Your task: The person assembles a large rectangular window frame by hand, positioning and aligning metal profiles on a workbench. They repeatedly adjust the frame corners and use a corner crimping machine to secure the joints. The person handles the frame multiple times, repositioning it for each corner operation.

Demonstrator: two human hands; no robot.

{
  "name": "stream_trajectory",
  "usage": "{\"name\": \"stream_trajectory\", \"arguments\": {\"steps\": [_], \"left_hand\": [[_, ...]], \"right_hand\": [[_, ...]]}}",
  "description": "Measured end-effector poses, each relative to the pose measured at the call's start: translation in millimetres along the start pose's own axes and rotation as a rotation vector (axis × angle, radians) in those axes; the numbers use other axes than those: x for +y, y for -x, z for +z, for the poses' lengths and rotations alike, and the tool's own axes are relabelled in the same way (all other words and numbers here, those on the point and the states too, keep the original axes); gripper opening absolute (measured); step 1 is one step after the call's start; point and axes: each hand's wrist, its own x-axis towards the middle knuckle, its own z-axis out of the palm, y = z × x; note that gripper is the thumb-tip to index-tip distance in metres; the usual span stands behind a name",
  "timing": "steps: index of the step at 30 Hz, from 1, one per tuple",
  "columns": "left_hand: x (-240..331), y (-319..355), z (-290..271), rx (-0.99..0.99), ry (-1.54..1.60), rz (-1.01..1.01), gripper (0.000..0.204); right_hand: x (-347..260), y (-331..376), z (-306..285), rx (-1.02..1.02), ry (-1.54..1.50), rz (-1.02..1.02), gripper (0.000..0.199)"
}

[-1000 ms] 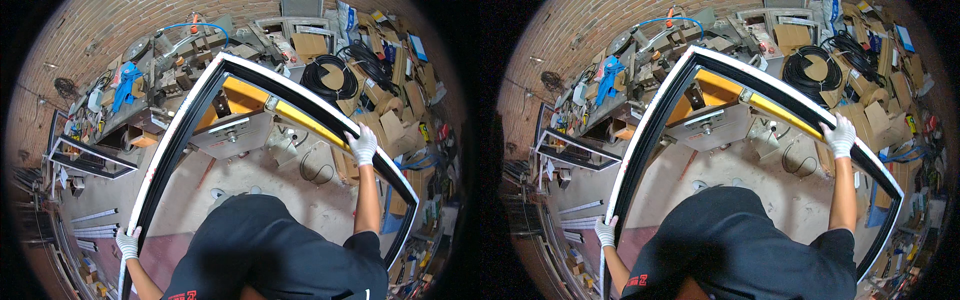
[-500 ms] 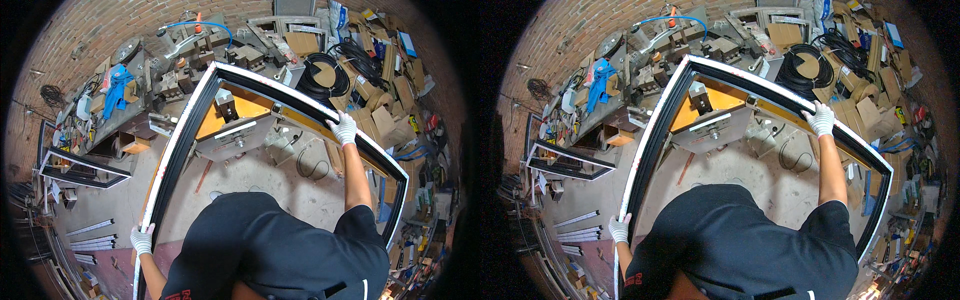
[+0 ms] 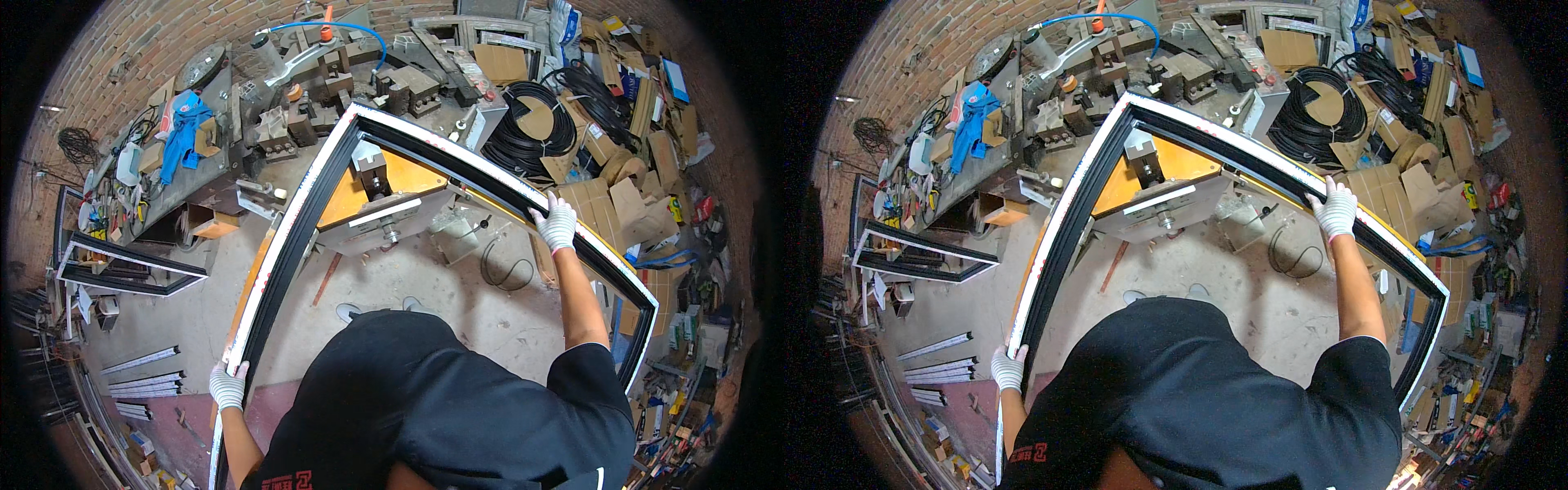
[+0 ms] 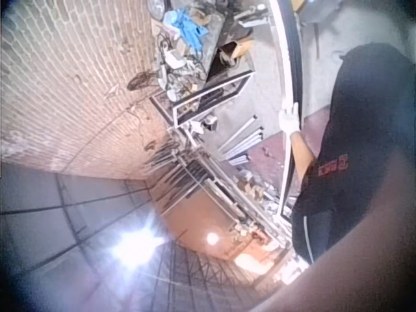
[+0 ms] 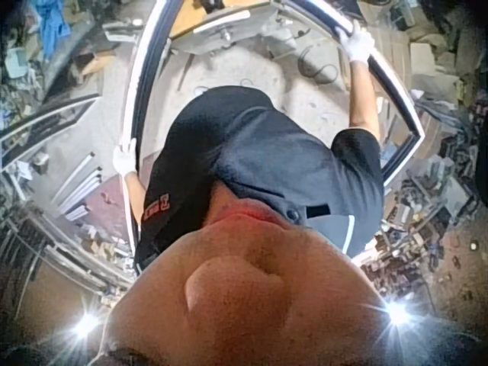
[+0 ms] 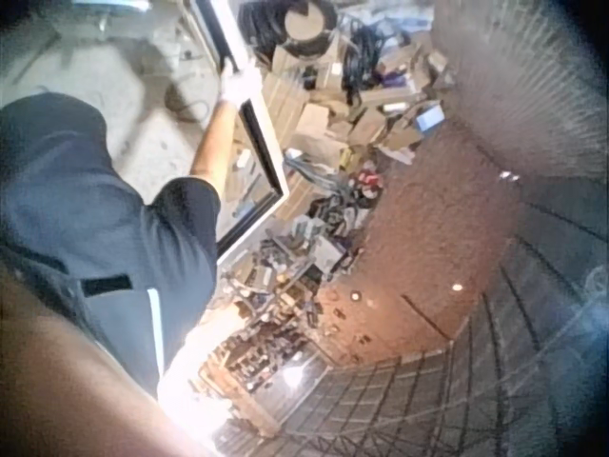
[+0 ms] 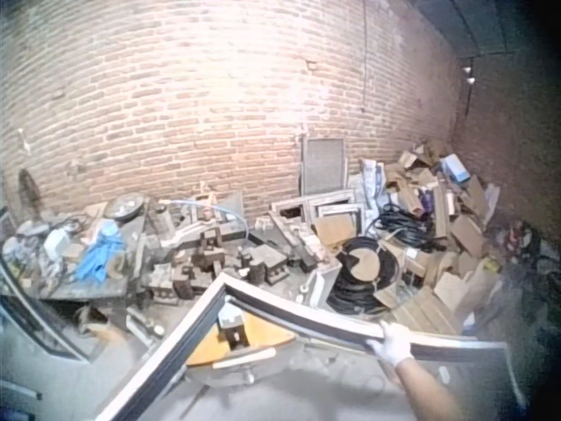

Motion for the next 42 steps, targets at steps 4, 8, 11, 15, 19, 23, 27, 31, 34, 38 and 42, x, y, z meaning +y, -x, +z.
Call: {"name": "stream_trajectory", "arguments": {"steps": [4,8,11,15,19,23,27,31,34,38,42], "left_hand": [[2,-8,-1,-0.058,-0.104,0.052,0.068],[-2,-13,6,-0.109,-0.136,0.049,0.074],[-5,-13,9,-0.123,-0.126,0.041,0.074],[-6,-16,5,-0.141,-0.177,0.074,0.074],[-2,-22,0,-0.232,-0.115,0.078,0.081],[2,-26,0,-0.203,-0.072,0.036,0.073],[-4,-25,3,-0.180,-0.088,0.050,0.069],[-11,-24,25,-0.133,-0.039,0.054,0.058],[-9,-15,51,0.104,-0.152,-0.079,0.066],[-4,-9,54,0.172,-0.157,0.038,0.097],[19,-15,43,0.036,-0.176,-0.162,0.128]], "right_hand": [[1,-3,7,-0.006,0.016,-0.066,0.080],[-1,-3,11,-0.024,0.016,-0.087,0.080],[-2,-2,13,-0.045,-0.018,-0.088,0.078],[-5,-1,12,-0.042,-0.074,-0.109,0.076],[-12,-6,9,-0.014,-0.085,-0.134,0.071],[-19,-13,7,0.013,-0.060,-0.151,0.068],[-22,-12,1,0.057,-0.107,-0.164,0.069],[-22,-12,-3,0.045,-0.162,-0.145,0.064],[-20,-12,-5,0.019,-0.123,-0.138,0.068],[-18,-10,-8,0.166,-0.288,-0.163,0.069],[-14,-4,-16,0.122,-0.232,-0.171,0.081]]}}
